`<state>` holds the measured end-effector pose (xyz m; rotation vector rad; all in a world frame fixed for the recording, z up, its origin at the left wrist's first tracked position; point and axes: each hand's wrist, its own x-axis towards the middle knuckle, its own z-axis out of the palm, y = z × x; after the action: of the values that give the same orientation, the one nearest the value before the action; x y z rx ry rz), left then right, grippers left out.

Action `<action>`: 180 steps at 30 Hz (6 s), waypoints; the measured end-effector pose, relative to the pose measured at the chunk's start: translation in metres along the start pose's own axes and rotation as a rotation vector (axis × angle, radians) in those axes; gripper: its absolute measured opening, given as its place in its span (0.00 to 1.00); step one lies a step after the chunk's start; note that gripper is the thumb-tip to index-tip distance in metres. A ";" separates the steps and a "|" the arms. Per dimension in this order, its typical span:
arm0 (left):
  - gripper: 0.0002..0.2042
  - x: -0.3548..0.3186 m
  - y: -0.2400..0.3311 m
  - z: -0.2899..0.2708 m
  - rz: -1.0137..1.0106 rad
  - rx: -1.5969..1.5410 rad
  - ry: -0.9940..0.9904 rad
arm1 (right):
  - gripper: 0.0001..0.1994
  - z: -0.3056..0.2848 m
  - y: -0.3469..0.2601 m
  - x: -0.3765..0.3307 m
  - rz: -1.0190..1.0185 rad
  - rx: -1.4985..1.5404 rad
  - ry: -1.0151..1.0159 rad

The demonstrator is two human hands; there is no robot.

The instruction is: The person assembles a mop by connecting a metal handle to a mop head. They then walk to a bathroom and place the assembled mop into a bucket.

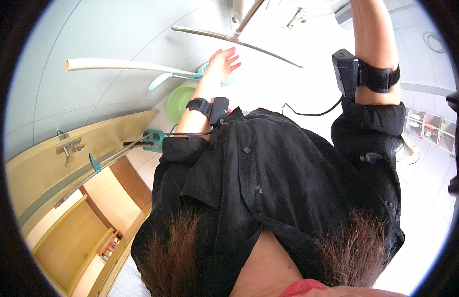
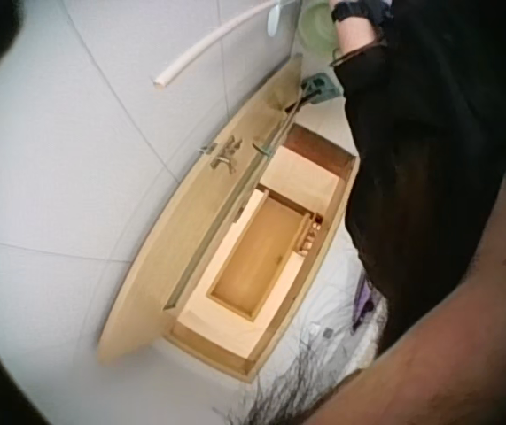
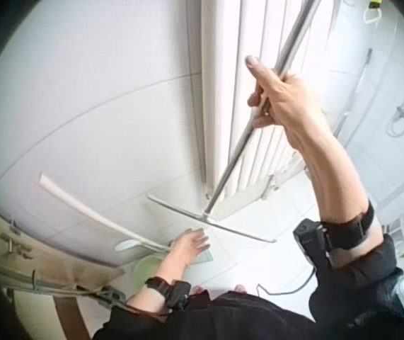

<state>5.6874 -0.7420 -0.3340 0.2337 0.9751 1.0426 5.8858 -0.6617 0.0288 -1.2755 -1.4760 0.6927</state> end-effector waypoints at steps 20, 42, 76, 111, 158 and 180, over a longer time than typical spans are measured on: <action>0.31 -0.019 -0.088 0.072 -0.083 -0.214 0.019 | 0.21 -0.028 0.026 0.002 -0.074 0.414 -0.148; 0.21 -0.026 -0.093 -0.044 -0.065 -0.254 0.463 | 0.26 0.032 0.167 0.011 0.105 0.050 -0.624; 0.14 -0.118 -0.053 -0.149 0.118 -0.259 0.925 | 0.26 0.246 0.459 -0.040 0.837 -0.202 -0.748; 0.17 -0.137 -0.033 -0.108 0.147 1.210 1.050 | 0.18 0.287 0.382 -0.018 0.093 -0.408 -0.668; 0.18 -0.703 -0.024 -0.544 -0.201 0.766 1.997 | 0.15 0.718 -0.087 -0.627 0.313 0.166 -2.112; 0.16 -0.982 0.204 -1.101 -0.113 0.392 2.125 | 0.15 1.269 -0.461 -1.023 -0.178 0.511 -2.130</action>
<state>4.5685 -1.7234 -0.2953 -0.8459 3.0121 0.6753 4.4557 -1.5139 -0.2854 0.5553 -2.4614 2.3911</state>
